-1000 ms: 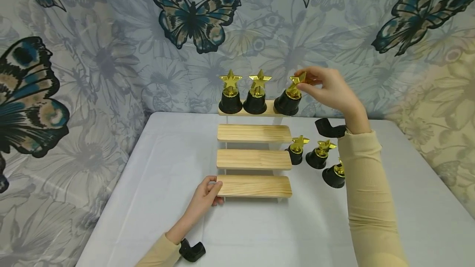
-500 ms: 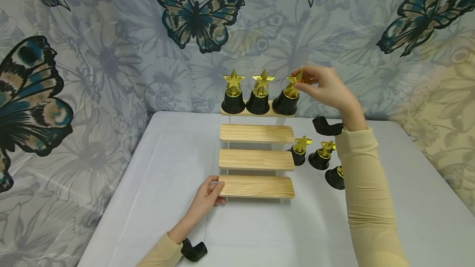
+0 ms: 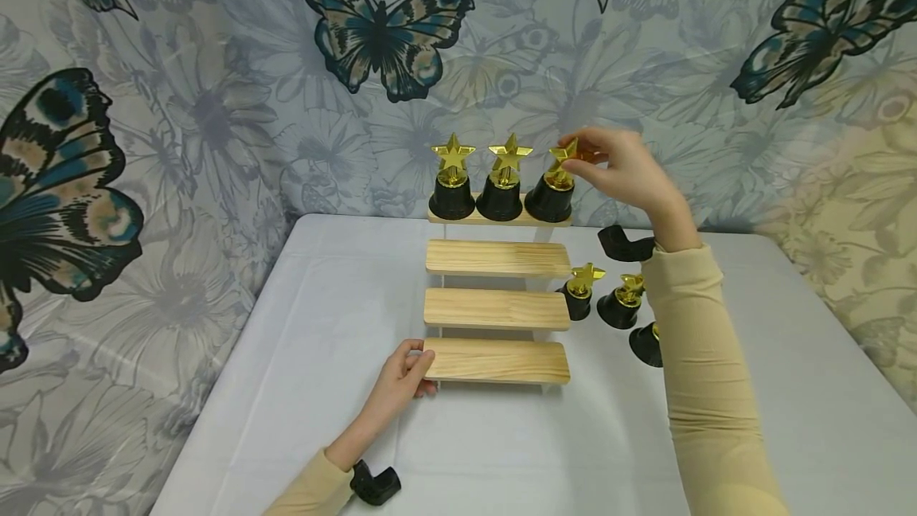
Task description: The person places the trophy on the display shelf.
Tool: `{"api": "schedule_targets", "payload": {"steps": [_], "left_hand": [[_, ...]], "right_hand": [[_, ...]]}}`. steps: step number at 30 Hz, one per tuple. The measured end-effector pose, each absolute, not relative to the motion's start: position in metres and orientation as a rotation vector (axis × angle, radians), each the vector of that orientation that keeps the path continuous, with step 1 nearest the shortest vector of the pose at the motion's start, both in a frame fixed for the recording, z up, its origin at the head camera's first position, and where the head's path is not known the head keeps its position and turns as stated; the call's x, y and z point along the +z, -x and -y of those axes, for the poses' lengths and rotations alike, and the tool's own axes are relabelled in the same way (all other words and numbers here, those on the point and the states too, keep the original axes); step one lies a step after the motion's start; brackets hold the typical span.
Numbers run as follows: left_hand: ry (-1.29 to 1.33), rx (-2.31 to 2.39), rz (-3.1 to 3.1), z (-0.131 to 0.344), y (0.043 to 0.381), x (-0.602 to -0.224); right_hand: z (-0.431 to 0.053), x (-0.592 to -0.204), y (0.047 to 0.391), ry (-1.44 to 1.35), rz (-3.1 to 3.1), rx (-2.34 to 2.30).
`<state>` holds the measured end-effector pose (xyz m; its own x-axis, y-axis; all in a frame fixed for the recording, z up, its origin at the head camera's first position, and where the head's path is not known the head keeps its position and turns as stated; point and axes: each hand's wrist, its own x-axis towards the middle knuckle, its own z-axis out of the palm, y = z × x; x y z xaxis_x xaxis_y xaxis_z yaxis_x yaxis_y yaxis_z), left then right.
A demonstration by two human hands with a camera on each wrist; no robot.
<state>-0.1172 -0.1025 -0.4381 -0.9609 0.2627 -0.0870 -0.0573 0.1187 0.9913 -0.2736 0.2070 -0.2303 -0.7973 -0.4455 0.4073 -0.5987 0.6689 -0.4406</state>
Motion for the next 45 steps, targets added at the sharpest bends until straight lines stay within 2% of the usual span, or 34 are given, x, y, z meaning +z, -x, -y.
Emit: {"api": "schedule_targets", "payload": {"steps": [29,38,45], "left_hand": [[-0.215,1.924,-2.167,0.103,0.117,-0.438],[-0.208,1.917,-2.171,0.103,0.118,-0.439],[-0.210,1.915,-2.170,0.103,0.119,-0.439]], "right_hand": [[-0.204,-0.240,0.274,-0.748,2.582,0.997],[-0.206,-0.251,0.261,-0.668,2.273,1.064],[-0.202,-0.254,0.233,-0.640,2.110,1.122]]}}
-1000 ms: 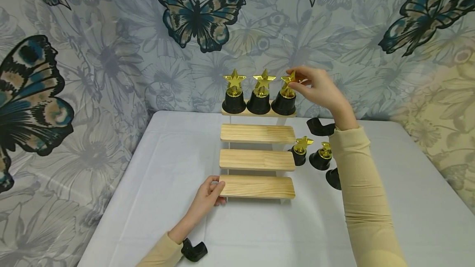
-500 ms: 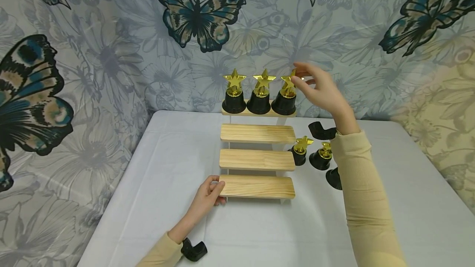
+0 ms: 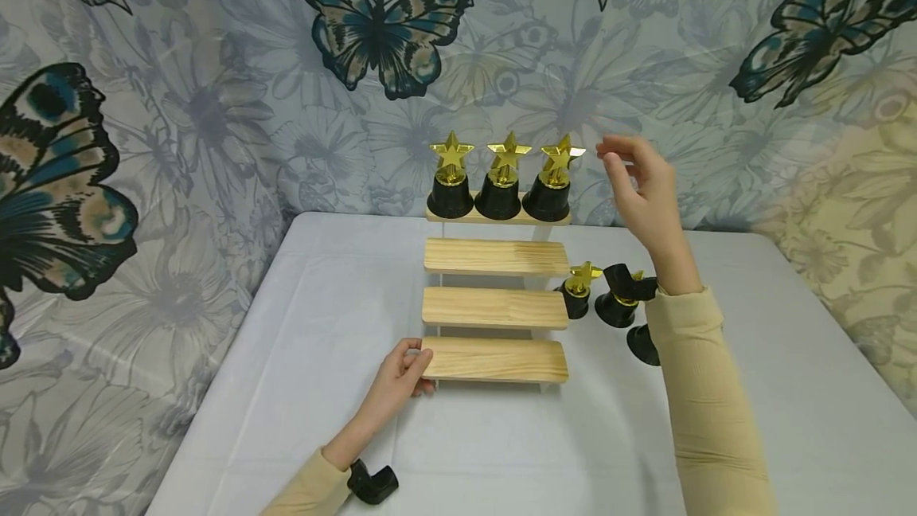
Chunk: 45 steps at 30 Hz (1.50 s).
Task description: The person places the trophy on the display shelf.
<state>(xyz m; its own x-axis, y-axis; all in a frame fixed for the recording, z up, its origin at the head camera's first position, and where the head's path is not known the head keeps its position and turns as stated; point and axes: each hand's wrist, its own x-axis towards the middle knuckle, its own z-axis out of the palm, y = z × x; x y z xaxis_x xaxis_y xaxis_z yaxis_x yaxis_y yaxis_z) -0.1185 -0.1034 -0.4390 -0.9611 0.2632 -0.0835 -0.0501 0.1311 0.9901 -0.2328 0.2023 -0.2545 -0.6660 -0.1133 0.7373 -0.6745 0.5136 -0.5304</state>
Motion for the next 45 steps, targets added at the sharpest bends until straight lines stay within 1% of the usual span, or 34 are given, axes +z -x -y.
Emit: {"api": "schedule_targets", "payload": {"steps": [6,11,15,22,29,45], "left_hand": [[-0.207,1.914,-2.181,0.105,0.119,-0.438],[-0.207,1.920,-2.179,0.105,0.119,-0.437],[-0.207,1.920,-2.175,0.105,0.119,-0.437],[-0.202,1.920,-2.183,0.105,0.119,-0.436],[-0.194,1.913,-2.188,0.104,0.119,-0.437],[-0.204,1.919,-2.165,0.103,0.118,-0.438]], "right_hand": [[-0.210,-0.273,0.223,-0.576,2.186,1.089],[-0.225,-0.303,0.228,-0.537,2.284,1.046],[-0.237,-0.327,0.229,-0.549,2.349,1.025],[-0.248,-0.352,0.223,-0.576,2.488,1.002],[-0.255,-0.370,0.220,-0.633,2.638,0.987],[-0.262,-0.392,0.222,-0.561,2.783,0.990]]}}
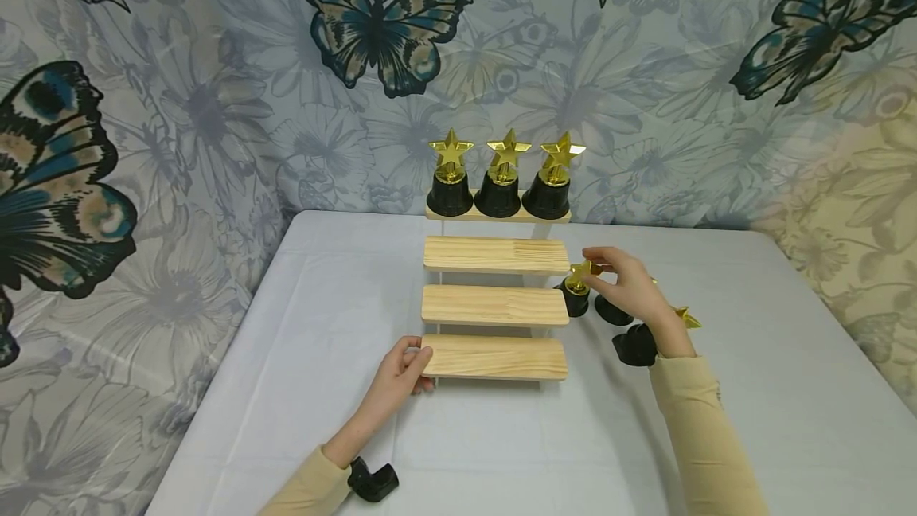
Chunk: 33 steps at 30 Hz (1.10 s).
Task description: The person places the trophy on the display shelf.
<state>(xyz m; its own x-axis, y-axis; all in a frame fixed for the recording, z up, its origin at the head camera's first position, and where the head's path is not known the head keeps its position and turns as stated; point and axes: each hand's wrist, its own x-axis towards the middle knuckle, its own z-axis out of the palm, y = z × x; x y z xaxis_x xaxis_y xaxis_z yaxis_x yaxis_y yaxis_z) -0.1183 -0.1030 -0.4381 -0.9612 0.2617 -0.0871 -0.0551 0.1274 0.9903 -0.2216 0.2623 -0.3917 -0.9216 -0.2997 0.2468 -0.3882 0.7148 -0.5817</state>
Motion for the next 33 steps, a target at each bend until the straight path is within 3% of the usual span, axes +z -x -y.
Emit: {"api": "schedule_targets", "payload": {"steps": [33], "left_hand": [[-0.198,1.921,-2.160,0.1024,0.1179,-0.4382]], "right_hand": [[-0.2580,-0.3957,0.2245,-0.616,2.723,0.884]]}}
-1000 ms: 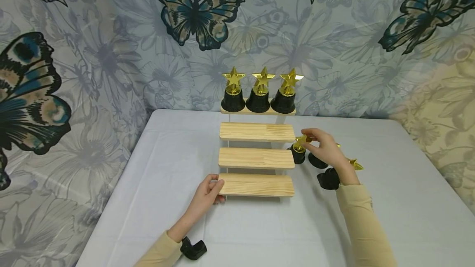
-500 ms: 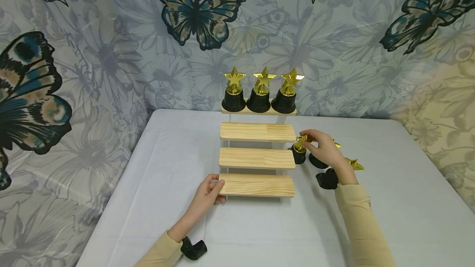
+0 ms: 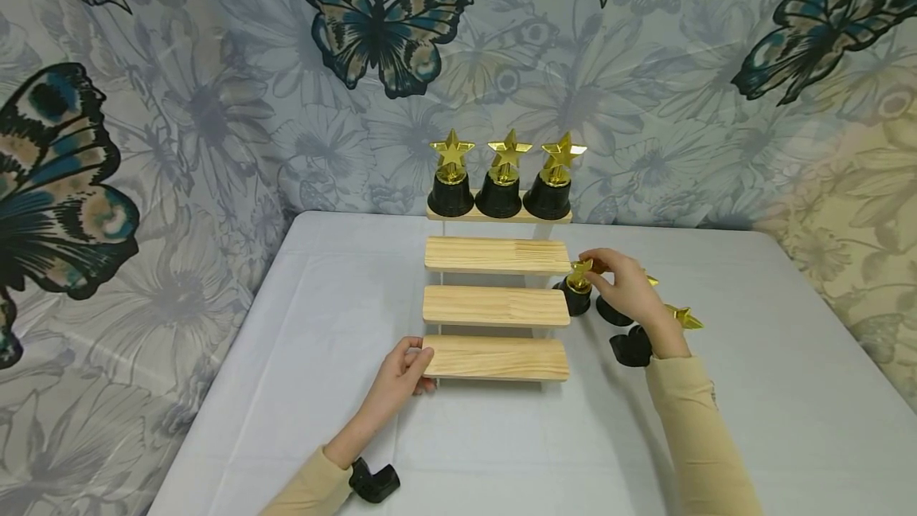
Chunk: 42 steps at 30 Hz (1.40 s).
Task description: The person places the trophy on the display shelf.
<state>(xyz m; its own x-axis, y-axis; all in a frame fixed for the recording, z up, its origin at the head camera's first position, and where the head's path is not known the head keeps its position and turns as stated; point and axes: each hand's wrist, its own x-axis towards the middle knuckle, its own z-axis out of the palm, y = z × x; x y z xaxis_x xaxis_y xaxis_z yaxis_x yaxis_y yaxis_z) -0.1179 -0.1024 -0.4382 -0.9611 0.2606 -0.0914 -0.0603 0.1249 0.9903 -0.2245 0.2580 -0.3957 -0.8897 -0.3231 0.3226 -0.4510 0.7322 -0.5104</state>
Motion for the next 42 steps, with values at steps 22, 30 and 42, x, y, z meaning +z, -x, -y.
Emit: {"api": "schedule_targets", "payload": {"steps": [22,30,42], "left_hand": [[-0.204,1.918,-2.163,0.103,0.117,-0.439],[-0.192,1.920,-2.158,0.102,0.117,-0.439],[-0.179,1.927,-2.152,0.102,0.118,-0.438]], "right_hand": [[-0.247,-0.335,0.199,-0.626,2.492,0.757],[-0.244,-0.302,0.185,-0.698,2.403,0.686],[-0.234,-0.272,0.169,-0.746,2.329,0.667]]}}
